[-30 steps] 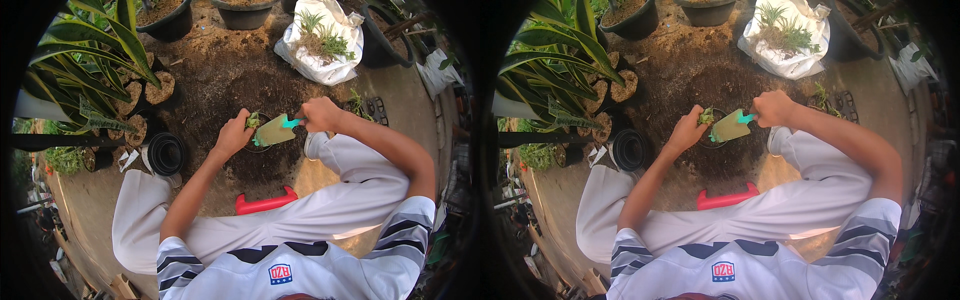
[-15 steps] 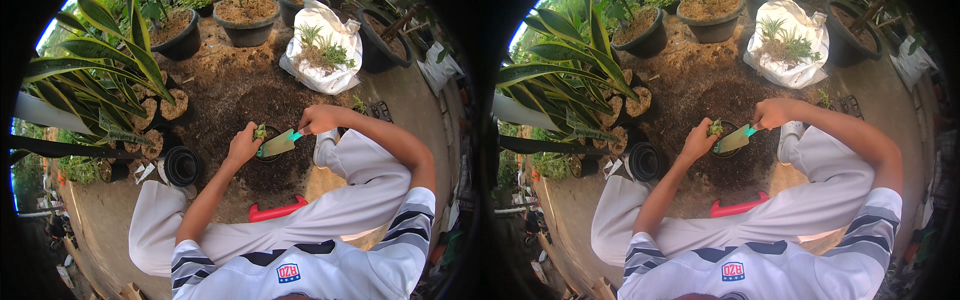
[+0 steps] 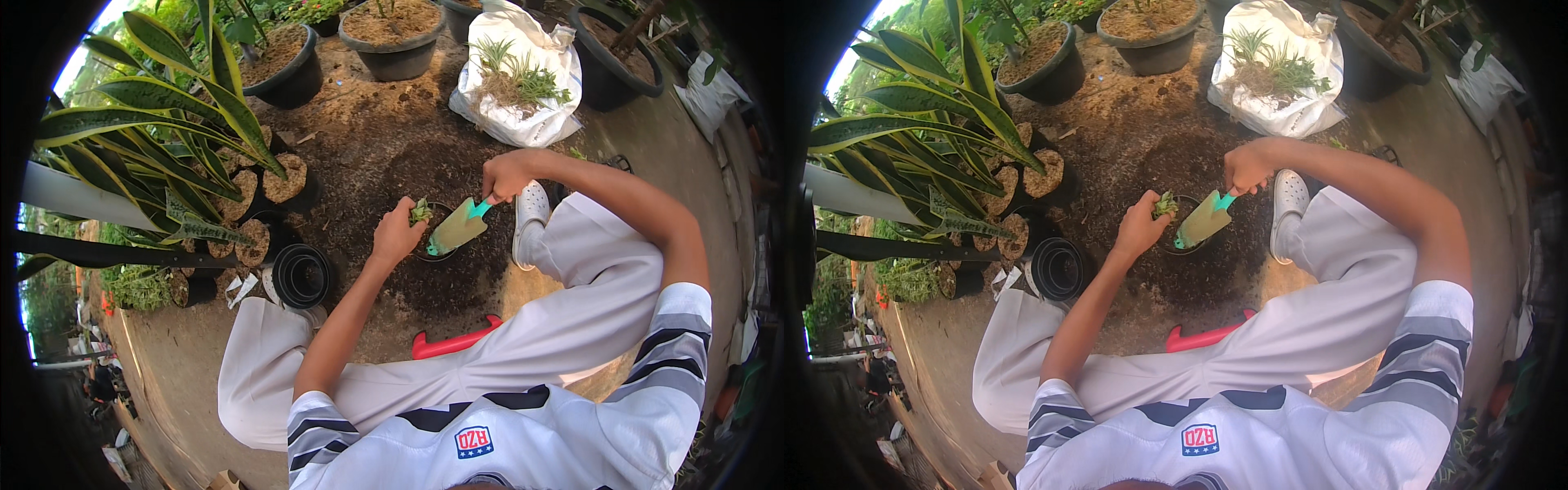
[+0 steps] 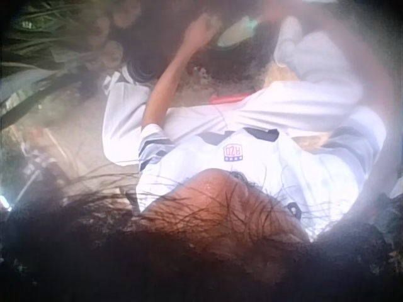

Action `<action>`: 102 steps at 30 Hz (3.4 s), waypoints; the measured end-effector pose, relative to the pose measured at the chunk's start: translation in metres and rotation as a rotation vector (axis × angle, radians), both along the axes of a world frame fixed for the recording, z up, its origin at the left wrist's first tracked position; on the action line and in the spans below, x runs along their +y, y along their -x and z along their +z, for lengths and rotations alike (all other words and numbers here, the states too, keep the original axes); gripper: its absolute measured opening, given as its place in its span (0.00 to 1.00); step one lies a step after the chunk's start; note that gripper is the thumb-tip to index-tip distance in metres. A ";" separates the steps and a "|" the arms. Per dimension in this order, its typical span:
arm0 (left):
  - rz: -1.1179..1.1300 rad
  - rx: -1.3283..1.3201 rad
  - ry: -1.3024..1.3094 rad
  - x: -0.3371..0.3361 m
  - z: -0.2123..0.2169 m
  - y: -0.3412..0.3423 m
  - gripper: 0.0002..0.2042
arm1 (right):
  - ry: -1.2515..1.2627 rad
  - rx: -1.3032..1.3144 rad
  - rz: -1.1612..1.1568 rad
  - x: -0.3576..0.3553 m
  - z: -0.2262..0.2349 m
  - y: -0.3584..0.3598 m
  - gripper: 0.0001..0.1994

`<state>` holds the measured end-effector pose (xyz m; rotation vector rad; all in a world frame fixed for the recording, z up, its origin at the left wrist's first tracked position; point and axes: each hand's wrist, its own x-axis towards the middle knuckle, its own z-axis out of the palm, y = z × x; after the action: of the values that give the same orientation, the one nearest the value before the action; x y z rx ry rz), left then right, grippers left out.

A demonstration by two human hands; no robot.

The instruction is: The person prepares a small black pot with soil using a green trowel, then plants a small seedling into the pot. They continue to add soil around the seedling and pat it down to secure the plant.

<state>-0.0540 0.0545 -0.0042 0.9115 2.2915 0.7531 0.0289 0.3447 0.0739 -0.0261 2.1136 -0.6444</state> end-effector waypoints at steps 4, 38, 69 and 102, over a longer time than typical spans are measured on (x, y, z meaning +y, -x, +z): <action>0.034 0.022 0.035 0.002 0.002 -0.004 0.20 | -0.071 0.381 0.241 -0.002 0.019 0.010 0.14; 0.152 -0.159 -0.060 -0.010 0.002 -0.005 0.16 | -0.377 0.842 0.653 -0.055 -0.018 0.080 0.10; 0.267 -0.554 -0.235 -0.011 -0.021 -0.004 0.09 | -0.403 0.982 0.771 -0.057 0.002 0.075 0.15; 0.292 -0.648 -0.303 -0.015 -0.018 -0.002 0.08 | -0.599 0.910 0.741 -0.092 0.029 0.063 0.15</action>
<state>-0.0520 0.0394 -0.0226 0.3608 1.7654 1.3254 -0.0338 0.2531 0.1031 -0.8571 2.7843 0.5692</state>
